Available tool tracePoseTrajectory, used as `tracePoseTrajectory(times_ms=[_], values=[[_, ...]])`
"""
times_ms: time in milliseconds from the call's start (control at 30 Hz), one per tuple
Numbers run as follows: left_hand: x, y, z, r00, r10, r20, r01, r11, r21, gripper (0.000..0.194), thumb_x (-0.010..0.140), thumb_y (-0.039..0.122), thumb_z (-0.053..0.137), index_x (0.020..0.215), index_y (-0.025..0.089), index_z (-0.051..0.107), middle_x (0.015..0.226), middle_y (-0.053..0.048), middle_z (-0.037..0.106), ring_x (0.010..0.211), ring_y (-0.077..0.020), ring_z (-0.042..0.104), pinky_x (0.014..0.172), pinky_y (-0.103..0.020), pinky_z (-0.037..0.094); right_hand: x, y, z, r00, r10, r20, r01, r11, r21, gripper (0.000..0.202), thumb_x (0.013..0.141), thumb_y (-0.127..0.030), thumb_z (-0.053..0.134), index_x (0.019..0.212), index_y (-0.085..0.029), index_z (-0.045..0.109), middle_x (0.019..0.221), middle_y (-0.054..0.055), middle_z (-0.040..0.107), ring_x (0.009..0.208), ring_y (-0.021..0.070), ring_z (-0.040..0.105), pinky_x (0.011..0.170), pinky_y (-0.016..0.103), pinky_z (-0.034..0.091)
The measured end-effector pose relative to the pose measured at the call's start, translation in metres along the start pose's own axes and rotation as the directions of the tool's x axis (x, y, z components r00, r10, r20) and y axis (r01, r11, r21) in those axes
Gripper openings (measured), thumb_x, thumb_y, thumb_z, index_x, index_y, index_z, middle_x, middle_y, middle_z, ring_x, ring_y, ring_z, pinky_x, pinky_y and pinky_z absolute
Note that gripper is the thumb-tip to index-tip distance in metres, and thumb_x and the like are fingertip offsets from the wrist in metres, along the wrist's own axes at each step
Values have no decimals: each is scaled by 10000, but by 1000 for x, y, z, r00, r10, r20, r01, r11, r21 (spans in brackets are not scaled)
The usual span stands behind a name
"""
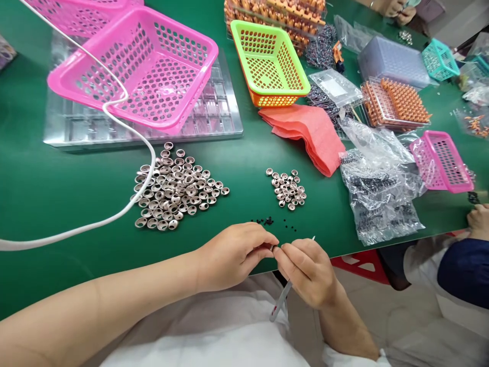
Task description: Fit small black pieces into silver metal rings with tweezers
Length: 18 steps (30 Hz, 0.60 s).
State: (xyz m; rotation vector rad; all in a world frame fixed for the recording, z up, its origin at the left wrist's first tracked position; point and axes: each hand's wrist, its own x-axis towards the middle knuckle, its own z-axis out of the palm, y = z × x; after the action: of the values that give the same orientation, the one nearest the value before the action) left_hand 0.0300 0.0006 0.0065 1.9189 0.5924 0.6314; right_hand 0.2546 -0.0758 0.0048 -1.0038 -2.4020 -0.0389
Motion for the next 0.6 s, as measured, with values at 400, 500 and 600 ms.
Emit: tracePoseTrajectory(times_ms=[400, 500, 600], values=[[0, 3, 0, 998, -44, 38, 46, 997, -64, 125, 995, 162, 594, 1052, 166, 706, 897, -48, 770, 799, -161, 691, 754, -244, 544, 18, 4, -17, 995, -95, 33, 94, 995, 33, 262, 965, -60, 488, 1062, -63, 731, 958, 117, 721, 836, 206, 617, 647, 354, 494], [0, 3, -1, 997, -60, 49, 64, 995, -79, 123, 993, 175, 603, 1053, 170, 710, 898, -45, 769, 795, -159, 690, 753, -241, 544, 20, 4, -18, 994, -104, 37, 103, 994, 34, 282, 970, -65, 470, 1046, -81, 741, 958, 118, 714, 839, 204, 612, 655, 351, 491], [0, 4, -3, 995, -81, 64, 86, 992, -89, 132, 991, 174, 601, 1059, 169, 714, 897, -45, 768, 780, -154, 689, 747, -236, 544, 20, 3, -20, 993, -104, 53, 104, 994, 19, 315, 983, -75, 442, 1030, -121, 750, 975, 106, 716, 855, 195, 612, 664, 343, 491]])
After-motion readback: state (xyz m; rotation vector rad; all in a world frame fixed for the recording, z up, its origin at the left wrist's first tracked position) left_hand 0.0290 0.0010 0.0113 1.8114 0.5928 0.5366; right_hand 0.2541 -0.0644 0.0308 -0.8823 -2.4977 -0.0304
